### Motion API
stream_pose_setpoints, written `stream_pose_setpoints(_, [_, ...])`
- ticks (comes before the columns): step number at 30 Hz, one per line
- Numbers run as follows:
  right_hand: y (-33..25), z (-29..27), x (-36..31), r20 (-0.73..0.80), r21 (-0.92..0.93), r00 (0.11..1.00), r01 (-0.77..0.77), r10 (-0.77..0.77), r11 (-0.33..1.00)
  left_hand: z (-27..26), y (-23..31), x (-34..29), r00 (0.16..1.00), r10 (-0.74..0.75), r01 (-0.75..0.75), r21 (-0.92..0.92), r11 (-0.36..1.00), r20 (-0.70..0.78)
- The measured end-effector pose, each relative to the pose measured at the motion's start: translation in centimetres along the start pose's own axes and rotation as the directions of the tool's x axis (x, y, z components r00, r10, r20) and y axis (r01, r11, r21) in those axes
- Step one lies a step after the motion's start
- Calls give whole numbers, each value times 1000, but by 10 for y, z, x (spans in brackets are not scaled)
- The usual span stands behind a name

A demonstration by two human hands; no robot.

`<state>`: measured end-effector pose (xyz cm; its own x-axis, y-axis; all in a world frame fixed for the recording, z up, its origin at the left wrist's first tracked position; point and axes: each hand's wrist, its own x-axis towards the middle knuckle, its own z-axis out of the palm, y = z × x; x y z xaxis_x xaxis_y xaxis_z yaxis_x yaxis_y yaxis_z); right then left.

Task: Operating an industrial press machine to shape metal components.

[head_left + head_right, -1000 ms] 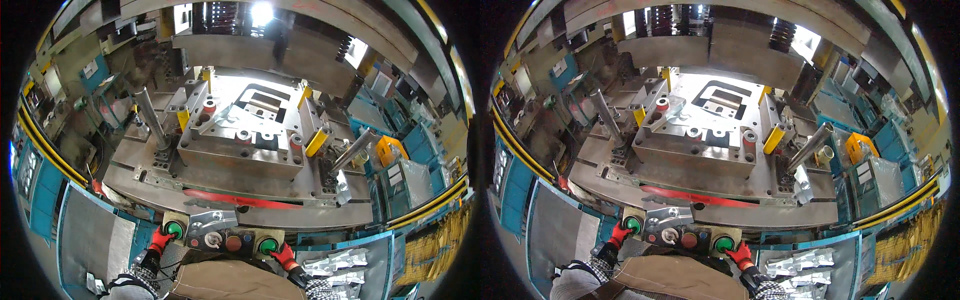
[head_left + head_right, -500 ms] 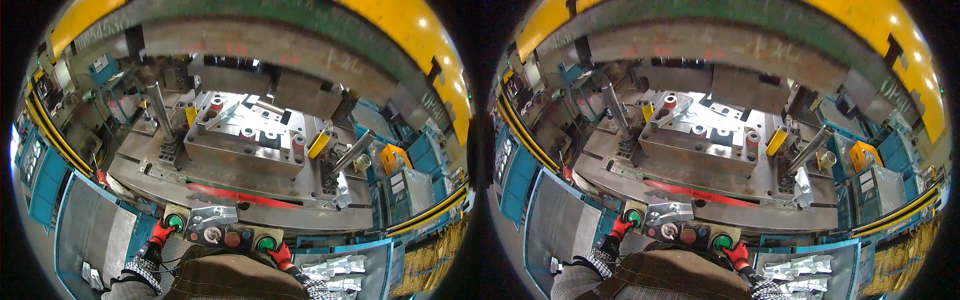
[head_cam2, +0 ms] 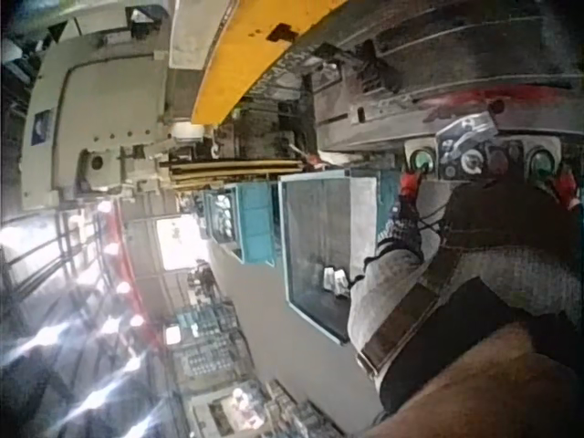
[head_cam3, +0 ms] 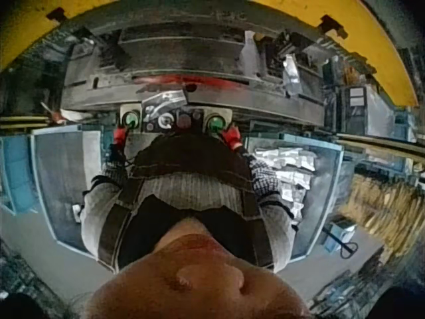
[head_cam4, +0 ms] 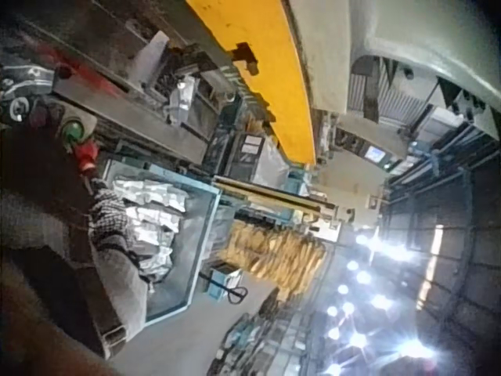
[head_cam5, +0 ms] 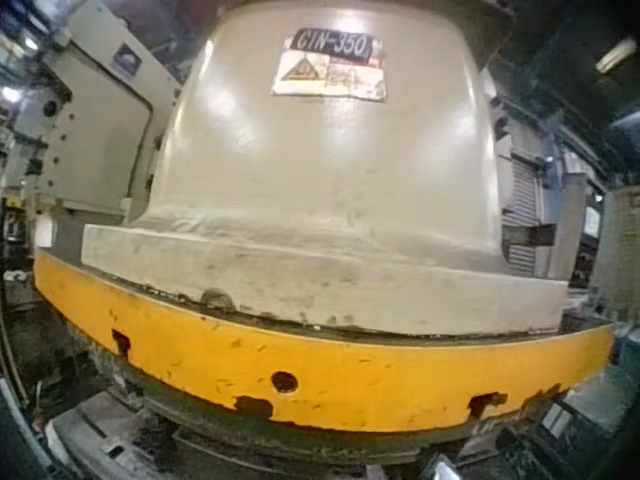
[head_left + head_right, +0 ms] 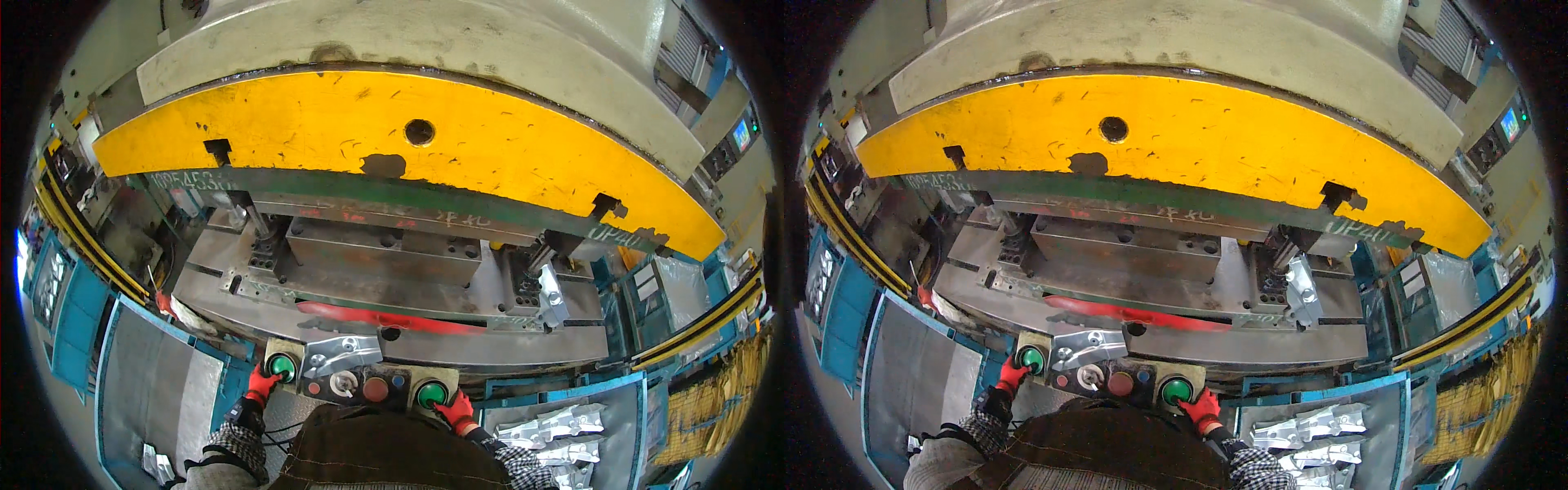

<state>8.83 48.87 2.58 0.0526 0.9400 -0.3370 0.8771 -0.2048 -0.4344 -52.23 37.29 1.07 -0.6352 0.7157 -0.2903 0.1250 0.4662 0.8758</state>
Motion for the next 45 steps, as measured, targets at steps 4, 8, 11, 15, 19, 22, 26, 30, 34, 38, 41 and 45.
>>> stream_pose_setpoints(4, [-5, -5, 0, 41, -58, 998, -46, 48, 997, 2, 2, -4, 984, 180, -178, -137, 974, 4])
stream_pose_setpoints(8, [-2, -2, 0, -49, 9, 998, 32, -31, 999, -3, 6, -3, 994, 1, 16, -153, 988, 110])
stream_pose_setpoints(11, [3, 1, 5, 13, 54, 999, 35, -36, 998, -18, 27, 14, 979, 5, 13, -84, 996, 206])
stream_pose_setpoints(15, [12, 8, 14, 40, -16, 999, 4, -4, 1000, -34, 144, 57, 786, -215, -358, 711, 605, 580])
stream_pose_setpoints(19, [24, 17, 14, 66, 100, 998, 14, -21, 995, 6, 341, 49, 576, 287, -609, 167, 776, 766])
stream_pose_setpoints(22, [29, 19, 10, 51, 114, 998, -52, 47, 992, 61, 489, 29, 364, 653, -698, -270, 664, 664])
stream_pose_setpoints(26, [31, 7, -8, 76, 491, 990, 68, -121, 868, 170, 619, 35, 158, 743, -908, -200, 368, 650])
stream_pose_setpoints(30, [51, -2, -54, -20, 516, 997, -56, 78, 855, 270, 656, 82, 152, 420, -967, 222, -124, 895])
stream_pose_setpoints(34, [116, 13, -115, 68, 866, 939, -223, 337, 447, 315, 657, 124, 189, 12, -982, 188, 33, 982])
stream_pose_setpoints(38, [177, 31, -143, 99, 897, 857, -296, 505, 327, 302, 654, 127, 125, 172, -991, 114, 69, 977])
stream_pose_setpoints(41, [199, 1, -120, 63, 780, 847, -372, 528, 504, 274, 665, 97, 144, 387, -983, 176, -48, 911])
stream_pose_setpoints(45, [191, -100, -28, -240, 797, 890, -47, 387, 602, 213, 670, 20, -52, 804, -998, -65, -17, 592])
